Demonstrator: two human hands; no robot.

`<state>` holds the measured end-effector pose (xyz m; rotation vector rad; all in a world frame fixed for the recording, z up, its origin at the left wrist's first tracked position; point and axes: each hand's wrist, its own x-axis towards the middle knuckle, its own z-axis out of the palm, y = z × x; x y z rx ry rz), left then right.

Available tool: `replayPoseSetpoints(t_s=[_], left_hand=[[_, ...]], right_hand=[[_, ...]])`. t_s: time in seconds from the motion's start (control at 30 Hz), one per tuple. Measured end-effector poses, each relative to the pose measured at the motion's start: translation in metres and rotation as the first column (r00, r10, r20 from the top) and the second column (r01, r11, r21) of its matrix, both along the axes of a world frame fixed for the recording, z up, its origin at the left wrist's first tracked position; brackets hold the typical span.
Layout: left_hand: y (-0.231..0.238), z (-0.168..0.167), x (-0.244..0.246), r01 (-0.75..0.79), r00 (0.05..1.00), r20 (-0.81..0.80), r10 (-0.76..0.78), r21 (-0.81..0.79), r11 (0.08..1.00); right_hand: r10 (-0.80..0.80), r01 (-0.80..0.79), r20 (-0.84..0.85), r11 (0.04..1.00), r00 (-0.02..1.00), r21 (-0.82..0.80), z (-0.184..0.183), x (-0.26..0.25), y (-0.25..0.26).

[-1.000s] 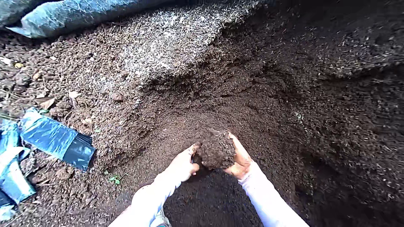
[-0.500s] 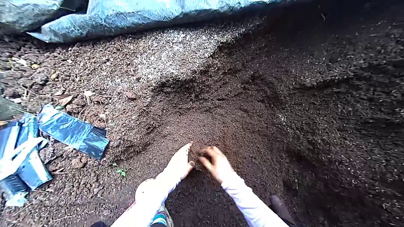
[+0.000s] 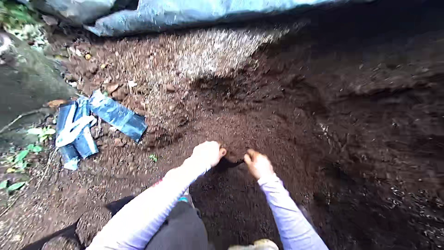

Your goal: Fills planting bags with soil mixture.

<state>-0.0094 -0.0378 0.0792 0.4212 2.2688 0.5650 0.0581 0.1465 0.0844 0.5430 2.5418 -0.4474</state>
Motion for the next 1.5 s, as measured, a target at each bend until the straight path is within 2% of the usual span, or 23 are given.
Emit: replayPoseSetpoints(t_s=[0.07,0.13,0.2,0.27,0.3,0.4,0.47,0.57,0.6,0.7,0.83,0.97,1.07,1.17,1.2,1.27,1.3,1.37,1.43,1.5], left_hand=[[-0.007,0.01,0.009,-0.043,0.998,-0.039,0.049,0.135,0.99],[-0.009,0.007,0.014,-0.075,0.994,-0.06,0.089,0.203,0.976],[-0.004,-0.022,0.013,-0.098,0.995,-0.009,0.101,0.162,0.982],[0.004,-0.061,0.011,-0.095,0.993,0.074,0.093,0.021,0.995],[0.005,-0.071,0.01,-0.088,0.992,0.084,0.091,-0.032,0.996],[0.002,-0.052,0.005,-0.103,0.993,0.056,0.102,0.011,0.995],[-0.001,-0.056,0.013,-0.129,0.99,0.062,0.126,0.062,0.99],[0.003,-0.077,0.016,-0.126,0.989,0.082,0.126,-0.009,0.992],[0.006,-0.08,0.016,-0.119,0.989,0.087,0.12,-0.018,0.993],[0.007,-0.074,0.014,-0.114,0.987,0.114,0.115,-0.016,0.993],[0.012,-0.077,0.016,-0.114,0.987,0.113,0.113,-0.003,0.994],[0.014,-0.083,0.015,-0.113,0.988,0.112,0.11,0.013,0.994],[0.01,-0.089,0.017,-0.094,0.993,0.073,0.094,-0.004,0.996],[0.003,-0.078,0.006,-0.017,0.998,0.062,0.023,-0.098,0.995],[-0.001,-0.074,0.003,-0.009,0.999,0.046,0.015,-0.129,0.992],[-0.004,-0.068,0.001,-0.034,0.996,-0.086,0.024,-0.123,0.992],[-0.005,-0.07,0.001,-0.032,0.98,-0.199,0.021,-0.052,0.998],[0.004,-0.08,-0.007,0.063,0.919,-0.394,-0.019,0.099,0.993],[0.025,-0.093,-0.018,0.265,0.849,-0.502,-0.164,0.137,0.954],[0.046,-0.108,-0.027,0.469,0.766,-0.543,-0.345,0.104,0.877]], right_hand=[[-0.04,0.036,-0.161,0.999,0.986,-0.026,0.015,0.015,0.002],[-0.106,0.089,-0.265,0.993,0.958,-0.075,0.006,0.022,0.001],[-0.162,0.145,-0.206,0.985,0.965,-0.098,-0.031,0.023,-0.006],[-0.151,0.147,-0.045,0.986,0.988,-0.075,-0.075,0.022,-0.01],[-0.133,0.133,-0.002,0.989,0.991,-0.071,-0.084,0.021,-0.009],[-0.099,0.091,-0.078,0.991,0.992,-0.098,-0.064,0.012,-0.009],[-0.119,0.103,-0.124,0.987,0.985,-0.125,-0.067,0.024,-0.005],[-0.062,0.061,-0.004,0.994,0.998,-0.095,-0.082,0.025,0.006],[-0.056,0.054,-0.025,0.995,0.998,-0.089,-0.078,0.021,0.007],[-0.049,0.024,-0.237,0.994,0.97,-0.107,-0.055,0.011,-0.005],[0.0,-0.006,-0.055,0.993,0.998,-0.114,-0.066,-0.01,-0.03],[0.127,-0.128,-0.088,0.992,0.988,-0.004,-0.089,-0.006,-0.054],[0.203,-0.203,-0.01,0.978,0.979,-0.048,-0.085,-0.007,-0.052],[0.297,-0.257,0.089,0.916,0.951,-0.309,-0.055,-0.029,-0.012],[0.302,-0.253,0.056,0.875,0.952,-0.412,-0.049,-0.038,0.009],[0.191,-0.201,-0.073,0.828,0.979,-0.523,-0.046,-0.06,0.055],[0.11,-0.184,-0.174,0.846,0.979,-0.501,-0.052,-0.074,0.08],[-0.011,-0.088,-0.289,0.941,0.957,-0.326,-0.066,-0.109,0.13],[-0.144,0.073,-0.387,0.979,0.911,-0.192,-0.1,-0.141,0.175],[-0.226,0.188,-0.387,0.973,0.894,-0.134,-0.132,-0.159,0.207]])
